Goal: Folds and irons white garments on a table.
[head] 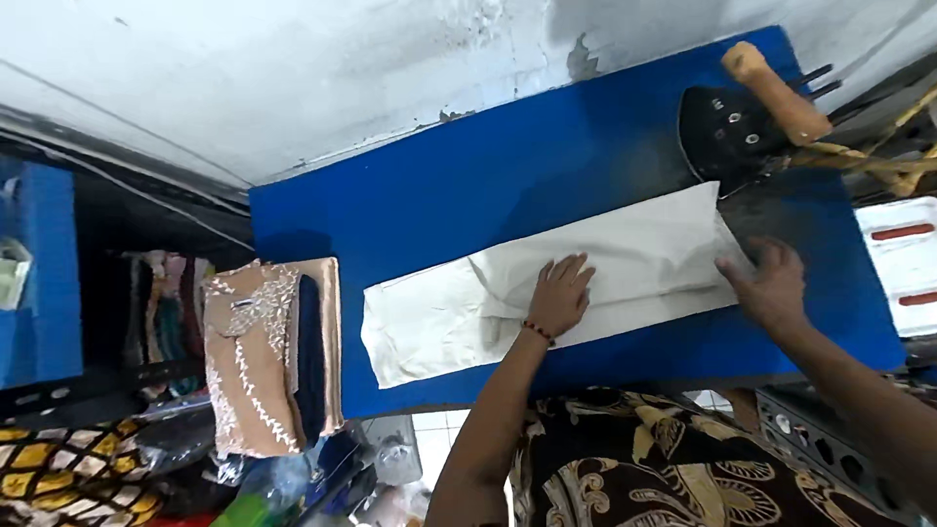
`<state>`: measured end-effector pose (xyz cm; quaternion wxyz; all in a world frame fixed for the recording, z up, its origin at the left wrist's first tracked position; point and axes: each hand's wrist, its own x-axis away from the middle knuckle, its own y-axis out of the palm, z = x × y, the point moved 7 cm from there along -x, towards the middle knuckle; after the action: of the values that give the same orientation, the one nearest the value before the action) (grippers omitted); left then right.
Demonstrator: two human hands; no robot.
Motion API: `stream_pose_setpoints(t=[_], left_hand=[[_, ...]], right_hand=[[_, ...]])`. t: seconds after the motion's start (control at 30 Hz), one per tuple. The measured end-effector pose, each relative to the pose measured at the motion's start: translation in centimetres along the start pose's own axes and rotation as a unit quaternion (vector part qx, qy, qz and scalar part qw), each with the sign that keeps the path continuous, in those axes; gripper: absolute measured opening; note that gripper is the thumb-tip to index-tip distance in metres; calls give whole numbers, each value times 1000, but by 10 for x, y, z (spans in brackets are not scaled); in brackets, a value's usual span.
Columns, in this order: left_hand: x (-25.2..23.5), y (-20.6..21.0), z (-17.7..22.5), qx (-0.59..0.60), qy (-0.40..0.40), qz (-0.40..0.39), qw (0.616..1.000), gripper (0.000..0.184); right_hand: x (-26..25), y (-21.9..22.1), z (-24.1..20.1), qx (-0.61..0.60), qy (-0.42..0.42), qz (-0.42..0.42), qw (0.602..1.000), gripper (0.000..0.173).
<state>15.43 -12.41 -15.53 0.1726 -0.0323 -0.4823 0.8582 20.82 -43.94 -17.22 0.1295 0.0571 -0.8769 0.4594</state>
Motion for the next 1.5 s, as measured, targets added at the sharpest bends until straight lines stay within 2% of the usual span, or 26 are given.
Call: stream_pose_setpoints(t=[0.07,0.1,0.17,0.23,0.33,0.4,0.5,0.53,0.57,0.6,0.63,0.67,0.7,0.73,0.77,0.83,0.87,0.93,1.07,1.17,1.23,1.3,1.33,1.4,1.43,1.5], left_hand=[[-9,16,-17,-34,-12,1,999,59],[-12,29,-20,-52,-15,-28,998,68],[-12,44,-18,-69,-7,-59,996,71],[-10,44,-9,-36,10,-58,998,61],[2,9,3,182,-20,-32,983,53],[26,-45,-11,422,-70,71,901,53],[97,-133,-67,669,-40,200,714,75],[126,-158,-90,721,-38,226,654,84],[158,-178,-113,740,-63,262,616,91],[190,-190,-138,742,-107,311,584,91],[220,-196,-163,716,-170,360,574,88],[242,-197,-185,670,-220,388,593,77],[259,-192,-204,622,-258,378,635,63],[269,-181,-219,579,-312,344,670,50],[272,-163,-234,558,-369,301,680,42],[272,-134,-260,540,-439,239,677,39],[271,-130,-265,525,-459,228,679,40],[267,-137,-267,487,-479,219,697,40],[260,-151,-275,462,-470,215,721,31],[253,-142,-291,437,-486,194,731,35],[249,-140,-295,404,-513,187,734,45],[245,-149,-289,319,-532,189,761,60],[242,-159,-279,237,-529,187,793,66],[230,-177,-250,44,-446,213,868,62],[220,-176,-233,-29,-364,227,903,51],[203,-151,-210,-78,-229,202,949,39]], right_hand=[[0,6,2,-23,111,-24,993,95],[-1,9,-3,-59,157,-43,985,91],[-3,6,-22,-142,213,-70,964,60],[1,-16,-65,-213,182,-60,958,43],[40,-44,-179,-232,9,-27,972,55],[84,-40,-273,-196,-72,-34,977,69],[147,16,-396,-166,-194,-103,961,78],[164,50,-426,-171,-227,-155,946,77],[178,88,-450,-172,-250,-232,924,75],[190,125,-468,-167,-272,-329,889,73],[200,154,-480,-158,-289,-425,843,73],[203,174,-487,-158,-308,-484,804,69],[195,185,-488,-163,-321,-497,789,61],[175,190,-482,-158,-334,-471,801,51],[142,192,-471,-134,-354,-411,830,44],[58,195,-431,10,-358,-290,887,40],[18,198,-405,74,-336,-265,901,38],[-28,200,-366,119,-284,-302,902,32],[-33,191,-359,70,-256,-431,862,19],[-44,184,-345,115,-229,-421,870,29],[-55,189,-329,100,-231,-354,901,41],[-51,186,-326,93,-221,-250,938,59],[-40,180,-334,100,-214,-182,955,65],[-3,170,-355,112,-227,-79,964,56],[21,172,-361,111,-253,-58,959,49],[56,201,-343,120,-304,-73,942,58]])
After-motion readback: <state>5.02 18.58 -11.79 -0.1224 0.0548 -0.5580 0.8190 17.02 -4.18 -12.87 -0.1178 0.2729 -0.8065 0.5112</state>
